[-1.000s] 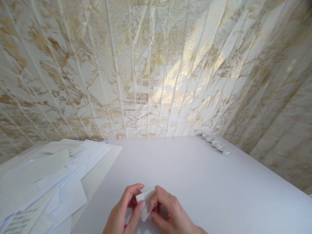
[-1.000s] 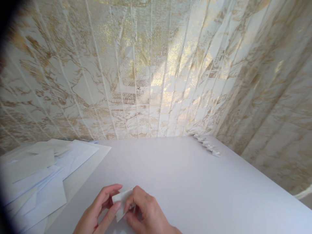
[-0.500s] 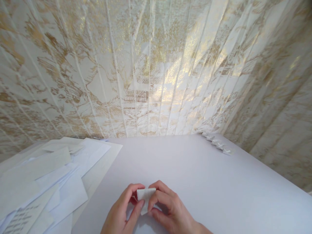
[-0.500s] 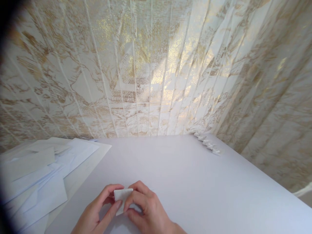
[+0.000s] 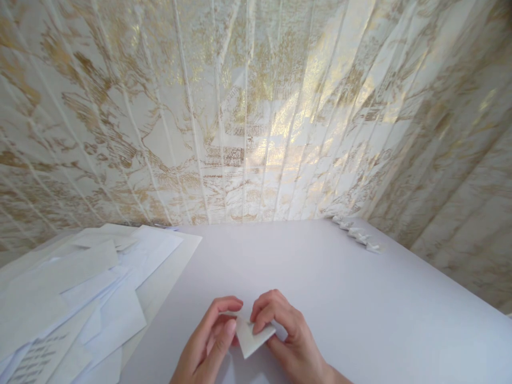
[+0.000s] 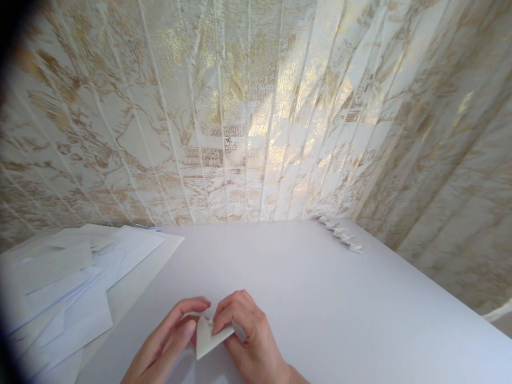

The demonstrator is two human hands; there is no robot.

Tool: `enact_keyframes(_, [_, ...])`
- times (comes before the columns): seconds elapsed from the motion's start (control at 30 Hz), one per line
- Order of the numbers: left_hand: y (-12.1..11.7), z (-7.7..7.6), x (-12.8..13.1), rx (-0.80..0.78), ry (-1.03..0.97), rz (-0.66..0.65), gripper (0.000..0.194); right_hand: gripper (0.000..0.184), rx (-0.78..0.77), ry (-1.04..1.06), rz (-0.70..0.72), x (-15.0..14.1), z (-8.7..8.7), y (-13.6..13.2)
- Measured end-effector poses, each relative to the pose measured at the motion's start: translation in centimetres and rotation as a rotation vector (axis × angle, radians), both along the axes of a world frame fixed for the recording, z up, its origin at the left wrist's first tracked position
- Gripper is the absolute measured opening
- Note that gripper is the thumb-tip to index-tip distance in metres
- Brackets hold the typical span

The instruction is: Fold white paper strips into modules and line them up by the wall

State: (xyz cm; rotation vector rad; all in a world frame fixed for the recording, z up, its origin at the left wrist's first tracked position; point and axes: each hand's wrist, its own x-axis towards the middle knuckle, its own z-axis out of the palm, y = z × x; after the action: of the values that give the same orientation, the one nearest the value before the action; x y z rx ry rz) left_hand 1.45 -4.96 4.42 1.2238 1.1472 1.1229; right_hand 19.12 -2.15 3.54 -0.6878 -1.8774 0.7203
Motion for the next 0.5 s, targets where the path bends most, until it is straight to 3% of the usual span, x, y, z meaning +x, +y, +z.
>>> enact_keyframes(0.13, [0.2,-0.5,0.6,-0.228,-0.308,-0.142,0.059,0.021,0.062,0.0,-0.035,0.1,0.4,-0.1])
enact_keyframes(0.23, [0.2,-0.9,0.9,-0.29,-0.46,-0.23,0.051,0.022,0.079,-0.036,-0.045,0.1,0.4,-0.2])
enact_keyframes(0.37, [0.4,-1.3,0.8,-0.261,-0.468,-0.148,0.04,0.031,0.119,-0.1,-0.011,0.1,0.5,-0.2])
enact_keyframes(0.5, [0.5,-1.2,0.6,-0.182,-0.306,-0.051,0.046,0.037,0.126,-0.127,0.013,0.3,0.8,-0.3])
